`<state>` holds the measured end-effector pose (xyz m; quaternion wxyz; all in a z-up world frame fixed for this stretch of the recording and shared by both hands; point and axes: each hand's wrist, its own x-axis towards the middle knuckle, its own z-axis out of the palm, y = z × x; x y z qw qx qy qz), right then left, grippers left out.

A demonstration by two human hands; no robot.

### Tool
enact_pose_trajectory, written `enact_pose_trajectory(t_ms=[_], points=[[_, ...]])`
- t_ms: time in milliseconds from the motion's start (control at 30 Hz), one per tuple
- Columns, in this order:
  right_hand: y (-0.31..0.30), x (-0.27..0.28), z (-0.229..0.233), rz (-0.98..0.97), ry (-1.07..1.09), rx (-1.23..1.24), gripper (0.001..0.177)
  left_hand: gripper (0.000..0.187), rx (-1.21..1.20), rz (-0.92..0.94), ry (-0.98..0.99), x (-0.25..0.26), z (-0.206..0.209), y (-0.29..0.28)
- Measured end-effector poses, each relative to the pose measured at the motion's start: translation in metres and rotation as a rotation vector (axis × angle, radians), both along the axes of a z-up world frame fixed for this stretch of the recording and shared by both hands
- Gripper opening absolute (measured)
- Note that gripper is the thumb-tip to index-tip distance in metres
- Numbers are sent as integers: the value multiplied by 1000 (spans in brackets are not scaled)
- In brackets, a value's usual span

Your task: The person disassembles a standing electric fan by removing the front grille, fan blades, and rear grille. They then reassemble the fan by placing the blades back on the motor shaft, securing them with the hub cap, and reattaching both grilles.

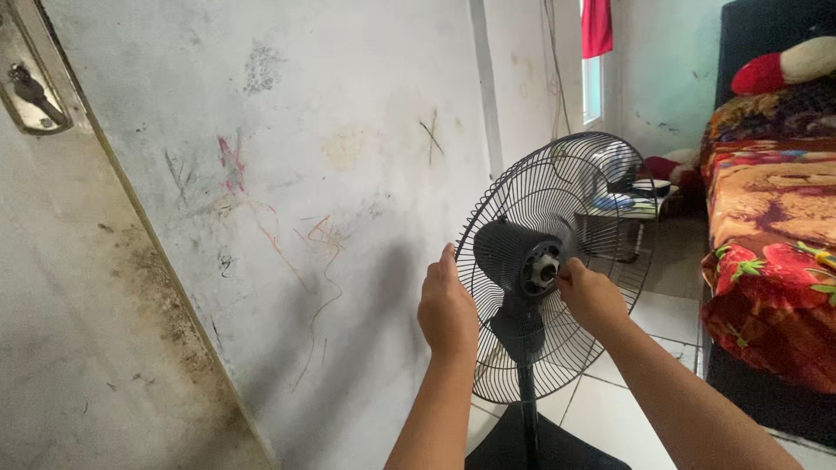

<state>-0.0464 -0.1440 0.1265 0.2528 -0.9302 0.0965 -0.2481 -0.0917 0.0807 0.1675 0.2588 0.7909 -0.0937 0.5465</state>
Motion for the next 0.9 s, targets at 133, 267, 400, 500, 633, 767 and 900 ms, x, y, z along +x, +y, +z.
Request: enact_pose_trajectory(t_ms=[133,267,400,500,633,767,900], points=[[0,-7,-4,25,-82,4,26,48,4,-15,-71,2,-4,2],[-2,-7,-1,56,-102,24,30,49,-6,-5,-17,3,-4,-1],[7,2,5,165,-170,202,66,45,-19,26,2,1,1,-6],[13,4,5,235,-352,115,67,48,-34,22,-23,-4,1,-6],[21,7,6,209,-370,234,47,41,-39,7,-116,-5,4,0],[26,8,10,236,-398,294,37,33,-48,18,-148,-2,2,6],[28,2,12,225,-292,357,37,31,-17,59,-179,-1,-2,8]])
